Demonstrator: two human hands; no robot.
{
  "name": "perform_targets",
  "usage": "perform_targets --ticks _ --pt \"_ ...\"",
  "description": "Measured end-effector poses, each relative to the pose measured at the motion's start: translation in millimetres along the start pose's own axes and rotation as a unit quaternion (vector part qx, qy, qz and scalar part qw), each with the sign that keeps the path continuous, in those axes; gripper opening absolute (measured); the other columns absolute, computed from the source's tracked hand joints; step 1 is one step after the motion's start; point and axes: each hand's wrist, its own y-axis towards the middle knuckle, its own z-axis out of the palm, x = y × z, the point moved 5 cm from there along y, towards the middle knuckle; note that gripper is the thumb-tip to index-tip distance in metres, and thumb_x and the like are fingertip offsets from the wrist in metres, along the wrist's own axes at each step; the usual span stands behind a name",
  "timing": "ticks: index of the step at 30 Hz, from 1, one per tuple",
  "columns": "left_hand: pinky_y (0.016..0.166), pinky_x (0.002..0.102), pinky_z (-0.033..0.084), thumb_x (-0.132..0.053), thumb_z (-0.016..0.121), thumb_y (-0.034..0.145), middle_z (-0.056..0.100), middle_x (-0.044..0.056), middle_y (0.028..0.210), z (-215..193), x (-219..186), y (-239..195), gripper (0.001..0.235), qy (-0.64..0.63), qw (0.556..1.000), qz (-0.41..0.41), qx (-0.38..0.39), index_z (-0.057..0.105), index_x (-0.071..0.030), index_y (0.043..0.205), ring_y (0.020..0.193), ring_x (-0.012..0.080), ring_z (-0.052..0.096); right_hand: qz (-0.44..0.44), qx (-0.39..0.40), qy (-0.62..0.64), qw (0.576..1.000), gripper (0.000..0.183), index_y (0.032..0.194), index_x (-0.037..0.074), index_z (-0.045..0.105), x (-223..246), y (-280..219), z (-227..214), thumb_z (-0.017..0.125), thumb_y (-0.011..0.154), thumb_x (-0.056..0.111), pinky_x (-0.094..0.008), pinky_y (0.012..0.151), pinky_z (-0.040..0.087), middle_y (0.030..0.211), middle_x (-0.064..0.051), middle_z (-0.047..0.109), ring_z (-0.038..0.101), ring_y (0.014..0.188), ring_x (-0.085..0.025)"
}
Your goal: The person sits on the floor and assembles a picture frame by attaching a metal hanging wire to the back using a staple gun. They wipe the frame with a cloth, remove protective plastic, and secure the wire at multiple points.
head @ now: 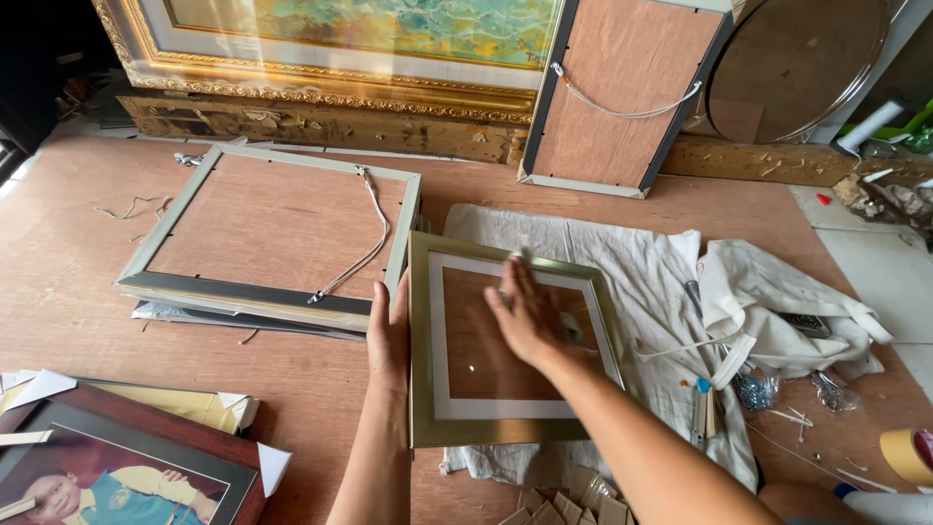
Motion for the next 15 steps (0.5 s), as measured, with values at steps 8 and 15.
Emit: perform_targets --ticks 8,15 --pt "0.136 0.054 0.029 -0.061 0.065 0.102 0.035 0.016 0.185 -28 1 20 0.089 0.212 0.976 0.048 -0.019 0.035 -0.03 0.18 0.17 0.0368 0.033 0.152 -0.006 -0.031 0.988 0.088 0.183 0.012 0.019 -141 -30 13 0.015 0.118 0.072 -0.073 0.133 0.022 0.191 -0.012 0.018 0.022 0.174 -0.032" --pt "0.137 0.035 0.029 -0.05 0.059 0.095 0.044 -0.006 0.184 -12 -12 -1 0.084 0.305 0.946 0.015 -0.113 0.043 -0.029 0.175 0.171 0.0108 0.037 0.083 -0.143 0.108 0.98 0.026 0.127 0.01 0.054 12 -117 1 0.052 0.107 0.027 -0.032 0.063 0.064 0.119 -0.011 0.064 0.066 0.083 -0.023"
